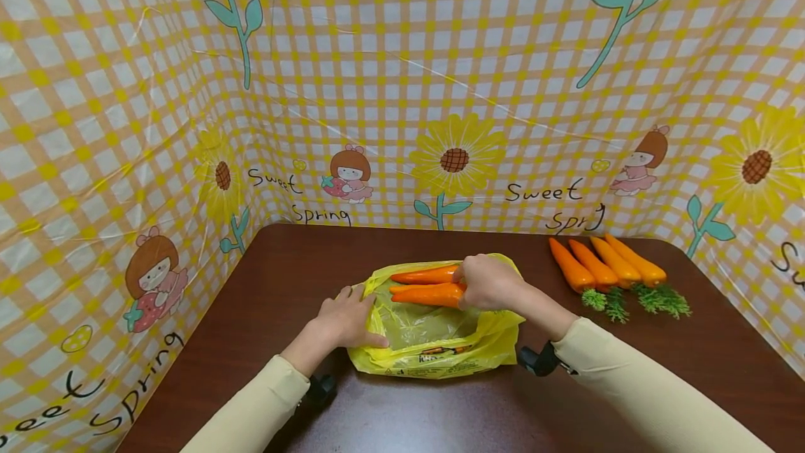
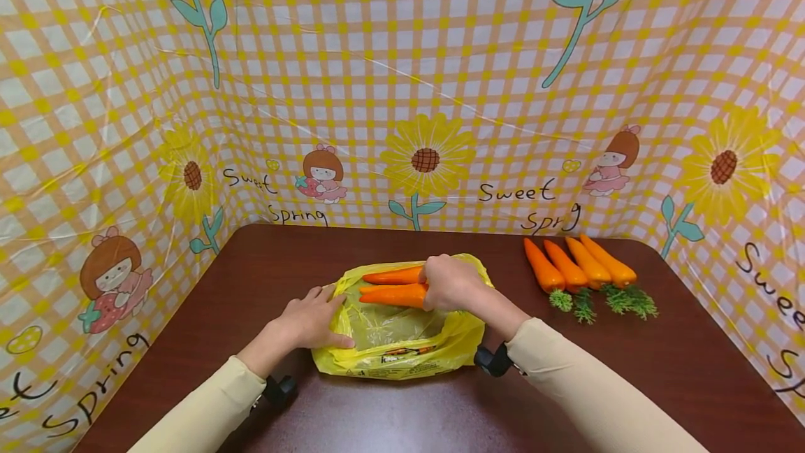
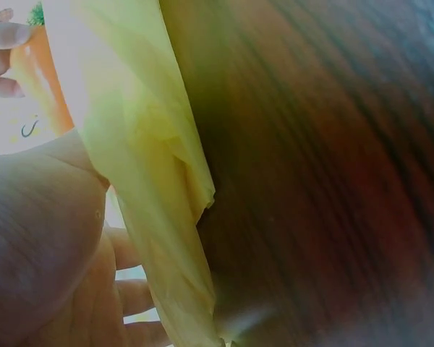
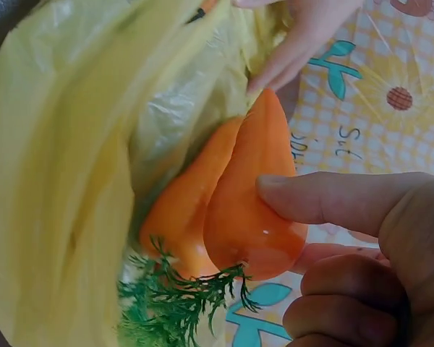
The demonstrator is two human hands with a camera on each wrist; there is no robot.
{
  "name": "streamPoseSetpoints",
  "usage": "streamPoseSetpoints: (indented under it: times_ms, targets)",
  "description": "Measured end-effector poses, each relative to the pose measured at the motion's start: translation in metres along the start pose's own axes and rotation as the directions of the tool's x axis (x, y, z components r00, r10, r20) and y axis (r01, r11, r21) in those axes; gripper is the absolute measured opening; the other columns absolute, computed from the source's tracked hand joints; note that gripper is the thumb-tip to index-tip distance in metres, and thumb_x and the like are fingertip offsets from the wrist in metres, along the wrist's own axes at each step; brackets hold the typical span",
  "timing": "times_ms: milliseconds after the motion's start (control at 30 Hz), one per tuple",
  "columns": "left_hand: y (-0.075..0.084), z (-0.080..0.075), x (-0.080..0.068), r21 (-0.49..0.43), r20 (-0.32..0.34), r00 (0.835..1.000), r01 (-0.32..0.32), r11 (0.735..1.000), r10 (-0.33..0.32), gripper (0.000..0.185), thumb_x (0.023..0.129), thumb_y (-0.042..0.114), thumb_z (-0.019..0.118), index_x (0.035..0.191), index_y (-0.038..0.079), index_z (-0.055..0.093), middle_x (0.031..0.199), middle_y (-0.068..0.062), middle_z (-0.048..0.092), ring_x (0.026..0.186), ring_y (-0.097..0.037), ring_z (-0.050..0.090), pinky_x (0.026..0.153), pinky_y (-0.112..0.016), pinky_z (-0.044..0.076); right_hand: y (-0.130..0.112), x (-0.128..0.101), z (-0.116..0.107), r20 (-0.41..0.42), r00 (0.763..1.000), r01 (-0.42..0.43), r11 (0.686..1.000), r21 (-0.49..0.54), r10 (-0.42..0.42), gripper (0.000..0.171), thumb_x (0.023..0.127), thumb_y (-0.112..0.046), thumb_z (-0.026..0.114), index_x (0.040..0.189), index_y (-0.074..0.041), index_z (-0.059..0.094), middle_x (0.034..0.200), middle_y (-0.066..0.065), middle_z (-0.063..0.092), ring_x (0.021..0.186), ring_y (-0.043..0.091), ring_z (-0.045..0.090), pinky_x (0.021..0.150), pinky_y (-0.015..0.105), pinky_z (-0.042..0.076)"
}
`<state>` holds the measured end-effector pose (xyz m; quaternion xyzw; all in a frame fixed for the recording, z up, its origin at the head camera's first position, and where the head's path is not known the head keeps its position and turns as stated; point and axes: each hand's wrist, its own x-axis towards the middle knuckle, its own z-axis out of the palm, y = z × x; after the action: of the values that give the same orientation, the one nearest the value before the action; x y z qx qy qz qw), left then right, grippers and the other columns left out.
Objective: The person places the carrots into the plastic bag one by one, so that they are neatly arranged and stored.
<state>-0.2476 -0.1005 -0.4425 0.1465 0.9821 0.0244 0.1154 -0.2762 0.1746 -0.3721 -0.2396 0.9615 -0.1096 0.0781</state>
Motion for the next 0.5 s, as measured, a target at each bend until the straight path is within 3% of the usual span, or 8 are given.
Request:
streamPoseSetpoints:
  times_ms: [167, 233, 500]
  targets:
    - [0.0, 0.0, 0.001, -0.008, 0.001, 1.0, 0.001, 1.0, -0.001, 0.1, 0.078, 0.073, 0.07, 0.155, 0.016, 0.041, 0.163, -0.014, 0.031, 0.148, -0.038, 0.033, 0.105, -0.06, 0.041, -0.001, 0.002, 0.009, 0.006, 1.0, -0.011, 0.999, -0.03, 0.012, 0.029, 0.074, -0.011, 0.08, 0.103, -0.009, 0.078, 0.092, 0.007, 0.073, 0.067, 0.015, 0.054, 0.057, 0.028, 0.044]
    - [0.0, 0.0, 0.001, -0.007, 0.001, 1.0, 0.003, 1.0, -0.003, 0.1, 0.078, 0.073, 0.07, 0.155, 0.016, 0.041, 0.163, -0.014, 0.031, 0.148, -0.038, 0.033, 0.106, -0.06, 0.041, -0.002, 0.002, 0.013, 0.007, 1.0, -0.028, 0.999, -0.028, 0.028, 0.034, 0.075, -0.013, 0.081, 0.108, -0.009, 0.078, 0.1, 0.007, 0.073, 0.071, 0.015, 0.058, 0.058, 0.029, 0.047]
    - [-0.001, 0.001, 0.002, -0.004, 0.004, 1.0, 0.003, 1.0, -0.003, 0.101, 0.078, 0.074, 0.069, 0.155, 0.016, 0.041, 0.163, -0.014, 0.031, 0.148, -0.037, 0.033, 0.105, -0.059, 0.041, -0.005, -0.001, 0.021, 0.003, 0.997, -0.077, 0.996, -0.036, 0.077, 0.032, 0.077, -0.018, 0.085, 0.107, -0.012, 0.077, 0.1, 0.004, 0.072, 0.075, 0.017, 0.06, 0.057, 0.033, 0.047]
